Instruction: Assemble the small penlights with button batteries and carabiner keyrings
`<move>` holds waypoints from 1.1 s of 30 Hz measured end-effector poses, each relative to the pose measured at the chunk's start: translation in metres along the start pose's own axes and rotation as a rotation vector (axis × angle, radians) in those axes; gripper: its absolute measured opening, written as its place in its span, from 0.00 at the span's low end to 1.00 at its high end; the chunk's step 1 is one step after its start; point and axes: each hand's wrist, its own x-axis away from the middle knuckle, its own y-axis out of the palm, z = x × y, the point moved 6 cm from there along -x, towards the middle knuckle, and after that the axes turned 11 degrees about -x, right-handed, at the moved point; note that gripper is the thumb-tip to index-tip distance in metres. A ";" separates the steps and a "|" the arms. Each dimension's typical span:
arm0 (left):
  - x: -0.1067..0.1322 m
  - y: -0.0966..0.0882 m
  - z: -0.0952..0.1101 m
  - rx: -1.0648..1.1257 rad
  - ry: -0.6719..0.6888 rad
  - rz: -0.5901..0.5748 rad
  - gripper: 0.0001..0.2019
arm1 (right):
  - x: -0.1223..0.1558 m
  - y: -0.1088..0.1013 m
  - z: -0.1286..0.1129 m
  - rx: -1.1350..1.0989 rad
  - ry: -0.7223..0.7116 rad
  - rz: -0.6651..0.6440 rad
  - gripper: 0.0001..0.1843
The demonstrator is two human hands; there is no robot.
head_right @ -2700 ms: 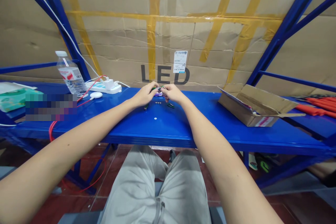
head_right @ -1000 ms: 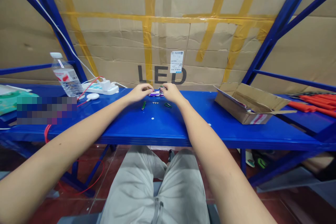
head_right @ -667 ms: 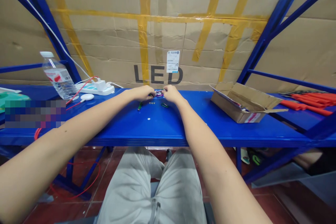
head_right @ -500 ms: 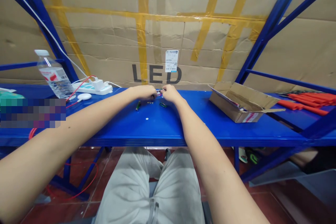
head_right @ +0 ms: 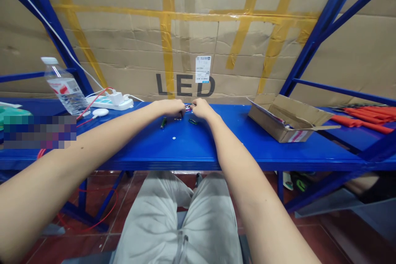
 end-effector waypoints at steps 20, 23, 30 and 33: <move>0.002 0.012 -0.024 0.106 -0.038 0.010 0.07 | 0.001 0.002 -0.004 -0.016 0.005 -0.011 0.14; 0.003 0.014 -0.028 0.103 -0.030 -0.009 0.08 | 0.000 0.003 -0.003 -0.007 0.007 -0.013 0.14; 0.008 0.014 -0.032 0.116 -0.039 0.017 0.09 | 0.003 0.000 -0.007 -0.013 -0.005 -0.010 0.14; 0.009 0.011 -0.043 0.160 -0.044 0.121 0.06 | 0.004 0.003 -0.011 -0.159 -0.012 -0.026 0.13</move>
